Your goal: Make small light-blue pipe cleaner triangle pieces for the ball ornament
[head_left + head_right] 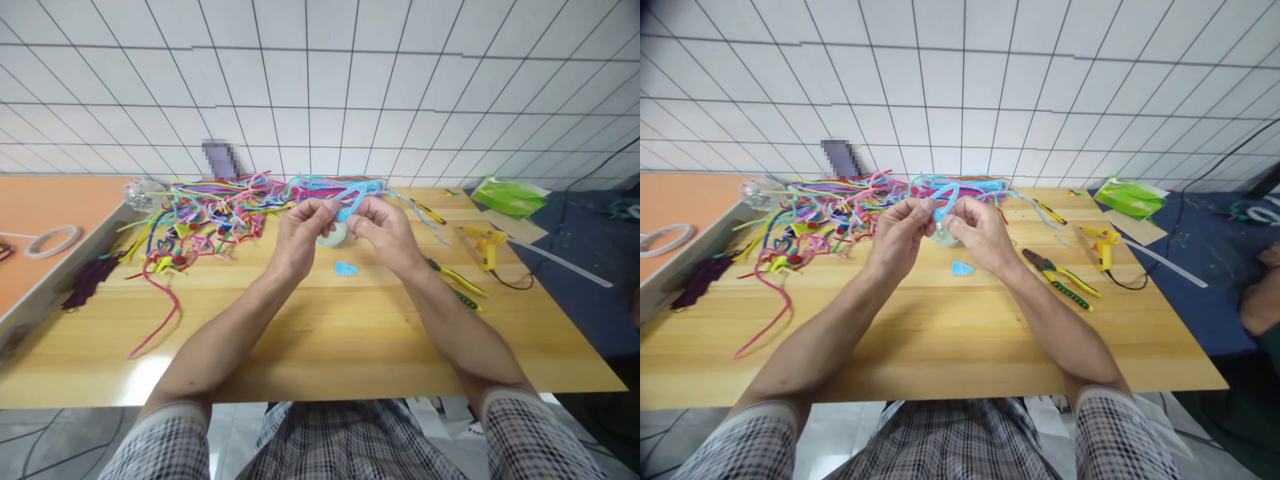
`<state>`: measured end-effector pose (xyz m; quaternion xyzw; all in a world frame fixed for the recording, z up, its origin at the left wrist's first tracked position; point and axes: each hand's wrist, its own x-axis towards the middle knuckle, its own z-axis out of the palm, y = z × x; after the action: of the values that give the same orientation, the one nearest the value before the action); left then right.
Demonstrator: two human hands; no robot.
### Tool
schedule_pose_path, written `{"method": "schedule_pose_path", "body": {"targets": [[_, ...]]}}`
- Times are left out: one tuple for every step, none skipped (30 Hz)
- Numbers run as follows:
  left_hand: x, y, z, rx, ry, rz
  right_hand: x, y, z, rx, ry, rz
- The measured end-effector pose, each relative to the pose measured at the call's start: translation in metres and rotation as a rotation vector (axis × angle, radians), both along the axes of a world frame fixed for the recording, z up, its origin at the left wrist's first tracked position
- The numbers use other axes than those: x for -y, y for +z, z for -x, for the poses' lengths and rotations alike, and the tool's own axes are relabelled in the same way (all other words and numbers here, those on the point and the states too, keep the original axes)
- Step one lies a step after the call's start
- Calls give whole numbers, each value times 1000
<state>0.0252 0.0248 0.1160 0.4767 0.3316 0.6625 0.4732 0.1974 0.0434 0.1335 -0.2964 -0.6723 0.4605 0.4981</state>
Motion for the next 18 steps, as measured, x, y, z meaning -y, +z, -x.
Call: {"method": "schedule_pose_path", "body": {"targets": [[0,-1,0,-15,1,-2,-1,0,0,-3,-2,8],[1,-2,-1,-34,12,-8,-1,0,0,-9,-11,18],[1,-3,-1,-63,45,-26,-2,0,0,-20,-24,33],[2,-4,0,-111,107,-68,-3,1,1,-37,-40,49],[3,-5,1,-187,195,-143,-3,1,1,-58,-54,64],[4,-7,2,-289,295,-249,-4,1,1,-81,-64,78],[4,-9,3,-414,394,-376,-5,2,1,-102,-71,93],[4,-11,4,-553,471,-512,-6,3,2,-118,-75,108],[3,-14,6,-679,528,-630,-6,3,2,-129,-80,123],[1,-16,7,-788,570,-728,-6,4,2,-133,-82,139],[0,-19,7,-874,604,-801,-6,4,2,-132,-82,155],[-2,-21,8,-935,634,-853,-5,4,2,-127,-81,169],[-4,-23,8,-977,659,-889,-5,4,2,-119,-79,178],[-5,-24,8,-1001,678,-911,-4,4,2,-110,-76,185],[-7,-25,9,-1014,689,-925,-4,4,2,-100,-74,193],[-8,-25,9,-1022,690,-933,-3,3,2,-88,-72,200],[-10,-26,10,-1025,682,-940,-3,3,2,-75,-72,207],[-11,-27,11,-1023,666,-944,-3,3,2,-61,-71,215]]}}
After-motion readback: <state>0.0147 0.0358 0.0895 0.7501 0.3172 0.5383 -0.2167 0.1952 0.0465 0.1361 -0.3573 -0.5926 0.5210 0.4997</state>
